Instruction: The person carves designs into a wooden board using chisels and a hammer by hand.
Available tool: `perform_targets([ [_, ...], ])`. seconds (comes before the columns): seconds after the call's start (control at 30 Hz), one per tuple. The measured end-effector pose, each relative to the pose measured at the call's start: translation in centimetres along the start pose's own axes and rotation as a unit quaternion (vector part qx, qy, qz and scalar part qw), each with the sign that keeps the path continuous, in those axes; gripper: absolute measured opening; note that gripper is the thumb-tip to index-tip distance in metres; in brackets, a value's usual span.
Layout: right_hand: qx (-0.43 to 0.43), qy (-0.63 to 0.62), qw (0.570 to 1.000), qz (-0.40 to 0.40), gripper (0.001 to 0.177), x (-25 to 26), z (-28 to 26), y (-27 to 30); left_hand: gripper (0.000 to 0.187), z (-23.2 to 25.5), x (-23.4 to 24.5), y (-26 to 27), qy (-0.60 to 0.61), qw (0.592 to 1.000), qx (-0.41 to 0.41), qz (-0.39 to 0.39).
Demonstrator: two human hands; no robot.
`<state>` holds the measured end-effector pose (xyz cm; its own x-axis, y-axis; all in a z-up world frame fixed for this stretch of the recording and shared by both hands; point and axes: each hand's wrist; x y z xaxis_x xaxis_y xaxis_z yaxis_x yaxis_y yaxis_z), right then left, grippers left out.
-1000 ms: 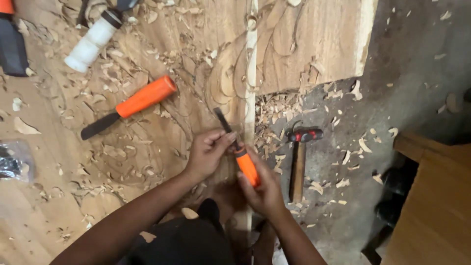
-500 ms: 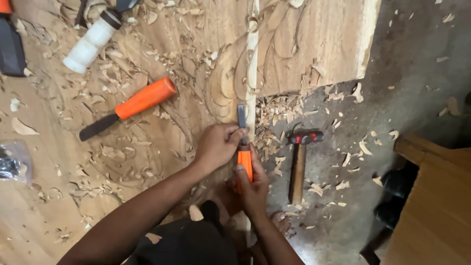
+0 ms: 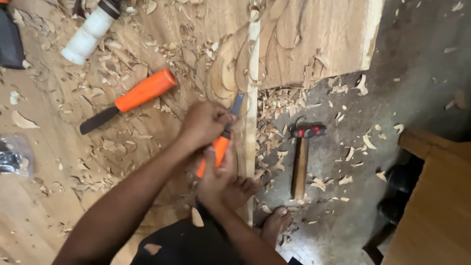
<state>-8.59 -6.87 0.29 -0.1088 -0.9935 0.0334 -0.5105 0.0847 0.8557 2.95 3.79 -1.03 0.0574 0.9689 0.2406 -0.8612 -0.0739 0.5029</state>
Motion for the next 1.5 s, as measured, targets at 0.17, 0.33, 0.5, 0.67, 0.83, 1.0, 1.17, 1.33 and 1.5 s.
perform_targets([
  [0.17, 0.057, -0.128, 0.988, -0.065, 0.069, -3.3, -3.0, 2.0, 0.016, -0.1, 3.9, -0.1, -0.119, 0.985, -0.065, -0.110],
  [0.33, 0.354, 0.343, 0.862, -0.115, 0.064, 8.3, -5.3, 0.2, 0.022, -2.1, -0.5, 5.4, 0.233, 0.964, -0.130, -0.013],
  [0.5, 0.046, 0.228, 0.953, -0.192, 0.057, 15.3, -4.3, -2.9, 0.022, 0.6, -3.9, 4.1, 0.149, 0.988, -0.040, -0.016],
  [0.67, 0.008, 0.146, 0.979, -0.144, 0.061, 15.9, -5.3, -4.9, 0.033, 2.1, -4.5, 1.8, -0.086, 0.993, -0.070, -0.044],
  [0.83, 0.012, 0.073, 0.983, -0.170, 0.058, 14.3, -7.4, -4.5, 0.035, 3.5, -4.2, 1.3, -0.026, 0.998, 0.021, -0.054],
  [1.0, -0.029, 0.053, 0.985, -0.161, 0.060, 14.4, -7.5, -4.6, 0.031, 2.3, -5.0, 1.9, 0.065, 0.996, 0.038, -0.039],
  [1.17, 0.220, 0.266, 0.921, -0.179, 0.053, 15.9, -7.3, -5.0, 0.029, -0.5, -5.5, 3.7, 0.239, 0.966, -0.088, 0.037],
  [1.33, 0.099, 0.217, 0.956, -0.170, 0.052, 15.1, -8.2, -5.9, 0.033, 3.3, -3.7, 1.9, -0.033, 0.998, 0.020, -0.045],
  [1.5, 0.031, 0.183, 0.970, -0.158, 0.054, 14.3, -10.1, -5.6, 0.037, 2.2, -4.8, 1.4, 0.066, 0.996, 0.061, -0.020],
])
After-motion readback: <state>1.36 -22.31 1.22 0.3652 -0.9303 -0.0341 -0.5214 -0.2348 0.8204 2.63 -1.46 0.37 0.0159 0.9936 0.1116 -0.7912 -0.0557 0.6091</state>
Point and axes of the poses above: each hand's wrist, its own y-axis away from the middle knuckle, its own x-axis out of the back of the hand, z = x × y, and after that the axes turned 13 degrees about -x, right-handed
